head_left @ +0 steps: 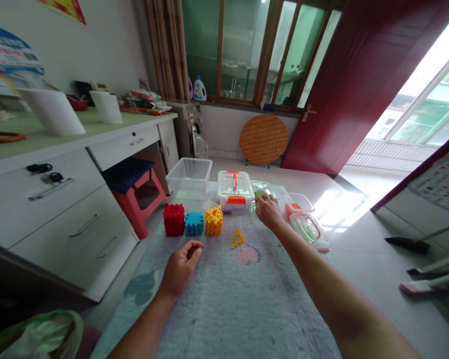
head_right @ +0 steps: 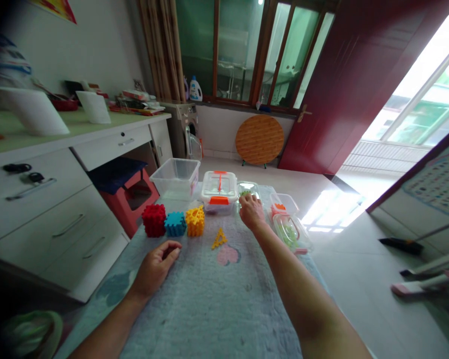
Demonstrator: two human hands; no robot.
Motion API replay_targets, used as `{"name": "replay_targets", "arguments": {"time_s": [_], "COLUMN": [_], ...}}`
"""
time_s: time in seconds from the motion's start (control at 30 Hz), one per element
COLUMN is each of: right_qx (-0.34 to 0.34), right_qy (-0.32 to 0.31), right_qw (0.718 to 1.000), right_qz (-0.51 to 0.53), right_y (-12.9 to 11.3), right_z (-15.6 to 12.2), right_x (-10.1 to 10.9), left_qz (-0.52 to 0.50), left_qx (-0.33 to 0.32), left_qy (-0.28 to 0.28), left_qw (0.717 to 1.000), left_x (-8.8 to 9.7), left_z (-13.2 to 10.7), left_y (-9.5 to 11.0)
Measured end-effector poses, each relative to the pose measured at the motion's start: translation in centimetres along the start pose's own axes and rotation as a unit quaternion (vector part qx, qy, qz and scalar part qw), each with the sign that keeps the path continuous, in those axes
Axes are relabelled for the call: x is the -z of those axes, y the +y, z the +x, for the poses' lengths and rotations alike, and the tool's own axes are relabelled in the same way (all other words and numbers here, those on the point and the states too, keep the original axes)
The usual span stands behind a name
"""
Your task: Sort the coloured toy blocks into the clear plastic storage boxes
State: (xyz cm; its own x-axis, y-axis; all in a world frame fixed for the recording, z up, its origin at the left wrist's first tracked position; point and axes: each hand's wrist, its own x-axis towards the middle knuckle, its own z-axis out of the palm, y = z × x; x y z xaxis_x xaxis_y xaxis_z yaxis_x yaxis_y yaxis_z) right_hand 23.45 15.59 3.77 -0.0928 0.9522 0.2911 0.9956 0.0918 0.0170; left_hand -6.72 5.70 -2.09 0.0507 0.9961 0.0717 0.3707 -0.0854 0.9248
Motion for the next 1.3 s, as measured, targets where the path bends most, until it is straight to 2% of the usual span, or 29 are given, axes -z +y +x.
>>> {"name": "replay_targets", "arguments": {"time_s": [0.1, 0.17, 0.27, 0.33, 0.47, 0.73, 0.8, 0.87, 0.93, 1.0, 1.07, 1.2, 1.3], "right_qx": [-0.025, 0.004, 0.118, 0.157, 0.174, 0.165, 0.158, 0.149, 0.133, 0.106, 0.085, 0.076, 0.052], "right_qy": [0.054, 0.058, -0.030, -0.081, -0.119, -0.068, -0.094, -0.154, -0.167, -0.122, -0.084, -0.093, -0.067], "right_qw": [0.998, 0.994, 0.975, 0.963, 0.953, 0.939, 0.926, 0.908, 0.902, 0.914, 0.922, 0.927, 0.935], "right_qz": [0.035, 0.097, 0.184, 0.202, 0.218, 0.292, 0.329, 0.359, 0.374, 0.373, 0.368, 0.354, 0.343], "right_y": [-1.3, -2.5, -4.3, -5.1, -5.8, -6.2, -6.5, -6.7, -6.6, -6.0, -5.1, -2.9, -1.8], "right_z": [-2.2, -4.3, -7.2, -8.3, -8.4, -9.2, -9.6, -9.7, -9.8, -9.9, -10.2, -11.2, -12.1], "right_x": [0.7, 0.8, 0.0, -0.8, -1.8, 0.3, 0.8, 0.9, 0.7, 0.4, 0.3, -0.1, -1.1], "left_qz": [-0.006, -0.008, -0.010, -0.013, -0.011, 0.027, 0.047, 0.075, 0.106, 0.143, 0.188, 0.284, 0.332], "left_qx": [0.000, -0.002, -0.010, -0.014, -0.018, -0.055, -0.087, -0.132, -0.172, -0.203, -0.226, -0.261, -0.262], "left_qy": [-0.002, -0.003, 0.000, 0.001, 0.002, 0.000, 0.011, 0.024, 0.019, -0.011, -0.070, -0.217, -0.277], "left_qw": [1.000, 1.000, 1.000, 1.000, 1.000, 0.998, 0.995, 0.988, 0.979, 0.969, 0.953, 0.897, 0.863], "left_x": [0.0, 0.0, -0.1, -0.1, -0.1, -0.1, -0.3, -0.6, -1.0, -1.5, -2.1, -3.4, -4.7], "left_z": [0.0, -0.1, -0.1, -0.1, 0.0, -0.7, -1.2, -1.6, -1.9, -2.0, -1.9, -1.1, -0.3], "left_y": [0.2, 0.2, 0.2, 0.1, 0.1, 0.7, 1.0, 1.5, 2.2, 3.1, 4.0, 6.0, 7.2]}}
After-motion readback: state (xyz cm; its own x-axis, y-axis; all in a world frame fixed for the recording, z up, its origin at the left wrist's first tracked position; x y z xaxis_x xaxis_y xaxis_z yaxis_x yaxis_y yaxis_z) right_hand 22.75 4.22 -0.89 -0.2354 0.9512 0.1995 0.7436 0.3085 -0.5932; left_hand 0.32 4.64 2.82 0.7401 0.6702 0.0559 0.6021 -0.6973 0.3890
